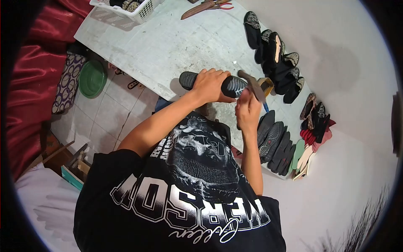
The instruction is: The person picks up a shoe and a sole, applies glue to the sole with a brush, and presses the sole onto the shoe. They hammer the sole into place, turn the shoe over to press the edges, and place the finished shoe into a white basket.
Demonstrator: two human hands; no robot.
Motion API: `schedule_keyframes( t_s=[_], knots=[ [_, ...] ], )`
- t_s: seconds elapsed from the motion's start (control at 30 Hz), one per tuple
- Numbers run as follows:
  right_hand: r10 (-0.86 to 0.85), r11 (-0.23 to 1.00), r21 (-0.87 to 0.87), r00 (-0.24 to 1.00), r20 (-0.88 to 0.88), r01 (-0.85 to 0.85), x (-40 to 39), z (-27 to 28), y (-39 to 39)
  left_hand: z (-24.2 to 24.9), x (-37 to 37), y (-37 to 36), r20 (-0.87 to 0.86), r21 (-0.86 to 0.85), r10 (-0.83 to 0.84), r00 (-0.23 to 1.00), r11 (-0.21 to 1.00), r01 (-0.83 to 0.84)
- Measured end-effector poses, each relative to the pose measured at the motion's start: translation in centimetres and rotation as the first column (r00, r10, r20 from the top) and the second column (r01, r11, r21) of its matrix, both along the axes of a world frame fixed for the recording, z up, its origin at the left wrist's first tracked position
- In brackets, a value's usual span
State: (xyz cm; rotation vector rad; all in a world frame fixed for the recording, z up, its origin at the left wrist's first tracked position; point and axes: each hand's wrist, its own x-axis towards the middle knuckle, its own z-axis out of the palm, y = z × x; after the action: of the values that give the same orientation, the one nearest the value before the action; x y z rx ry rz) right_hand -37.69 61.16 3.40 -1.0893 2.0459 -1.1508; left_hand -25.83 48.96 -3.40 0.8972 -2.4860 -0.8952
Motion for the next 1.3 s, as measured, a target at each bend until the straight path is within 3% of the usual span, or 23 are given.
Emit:
schedule_keyframes(
  t_s=[0.03,0.07,0.1,0.17,0.23,0.3,0.33,0.4,0.57,0.6,0.7,0.77,0.8,0.87,0.93,1.03,1.1,1.13,1.23,1.3],
  knots=[
    [0.035,0.999,0.005,0.998,-0.059,-0.035,-0.5,-1.4,-0.1,0.4,0.0,-0.1,0.029,0.036,-0.011,1.0,0.999,0.01],
    [0.056,0.974,0.223,0.997,-0.06,-0.041,-0.9,-1.7,-0.6,0.6,0.0,-0.2,0.06,0.071,-0.023,0.998,0.997,0.019],
    [0.056,0.975,0.22,0.996,-0.064,-0.041,-1.1,-1.7,-0.4,0.7,0.0,-0.3,0.057,0.067,-0.023,0.998,0.998,0.019],
    [0.102,0.994,0.042,0.979,-0.179,-0.096,-0.6,-0.2,-0.9,0.5,0.4,-0.5,0.042,0.073,-0.06,0.997,0.996,0.057],
    [0.036,0.984,-0.171,0.999,-0.037,-0.042,1.2,1.6,-1.7,0.2,0.4,-0.3,0.035,0.097,-0.042,0.998,0.995,0.039],
    [0.068,0.975,-0.191,0.974,-0.216,-0.111,0.8,0.1,-1.9,0.2,0.1,-0.2,0.028,0.054,-0.026,0.999,0.998,0.024],
    [0.053,0.978,-0.187,0.974,-0.219,-0.096,0.7,-0.4,-1.4,0.2,0.2,-0.4,0.055,0.066,-0.042,0.998,0.997,0.038],
    [0.048,0.999,0.019,0.98,-0.195,-0.045,0.8,-0.8,-0.9,-0.2,0.7,-0.6,0.019,0.052,-0.086,0.996,0.995,0.085],
    [0.0,1.0,0.001,0.995,-0.101,0.001,1.0,-0.5,-0.8,-0.7,4.3,-1.8,0.058,-0.055,-0.14,0.988,0.988,0.143],
    [0.013,0.999,0.033,0.995,-0.101,-0.01,1.0,-0.4,-0.6,-0.5,4.9,-2.2,0.148,0.021,-0.171,0.974,0.985,0.17],
    [0.038,0.997,0.067,0.996,-0.083,-0.032,1.2,1.2,-1.1,-0.4,4.5,-2.2,0.141,0.016,-0.151,0.978,0.988,0.151],
    [-0.01,0.971,0.241,1.0,-0.002,0.011,1.2,3.0,-1.7,-0.3,4.4,-2.3,0.151,0.011,-0.158,0.976,0.987,0.158],
    [-0.009,0.971,0.24,1.0,0.0,0.009,1.4,3.0,-1.6,-0.3,4.4,-2.5,0.162,0.006,-0.163,0.973,0.986,0.164],
    [0.035,0.999,0.014,0.999,-0.004,-0.035,2.0,2.4,-1.2,0.1,4.3,-2.6,0.165,-0.007,-0.162,0.973,0.986,0.165],
    [0.057,0.997,0.052,0.998,-0.007,-0.056,1.9,0.0,-1.2,0.4,4.4,-2.7,0.165,-0.019,-0.164,0.973,0.985,0.169],
    [0.069,0.988,0.14,0.997,-0.036,-0.063,2.1,0.8,-1.6,0.3,4.0,-3.0,0.182,-0.018,-0.157,0.971,0.986,0.163],
    [0.051,0.998,-0.037,0.997,0.056,-0.049,2.8,1.2,-1.0,-0.3,4.3,-2.8,0.183,-0.024,-0.182,0.966,0.982,0.19],
    [0.072,0.993,-0.096,0.997,-0.004,-0.072,2.9,1.2,-0.8,-0.5,4.4,-2.8,0.185,-0.024,-0.184,0.965,0.981,0.192],
    [0.077,0.997,0.021,0.986,-0.146,-0.075,2.3,-2.3,-0.7,0.1,4.6,-2.3,0.103,-0.029,-0.178,0.979,0.983,0.182],
    [0.057,0.998,0.025,0.986,-0.154,-0.054,2.1,-1.3,-1.0,0.8,4.9,-2.9,0.116,-0.114,-0.183,0.976,0.974,0.196]
  ],
)
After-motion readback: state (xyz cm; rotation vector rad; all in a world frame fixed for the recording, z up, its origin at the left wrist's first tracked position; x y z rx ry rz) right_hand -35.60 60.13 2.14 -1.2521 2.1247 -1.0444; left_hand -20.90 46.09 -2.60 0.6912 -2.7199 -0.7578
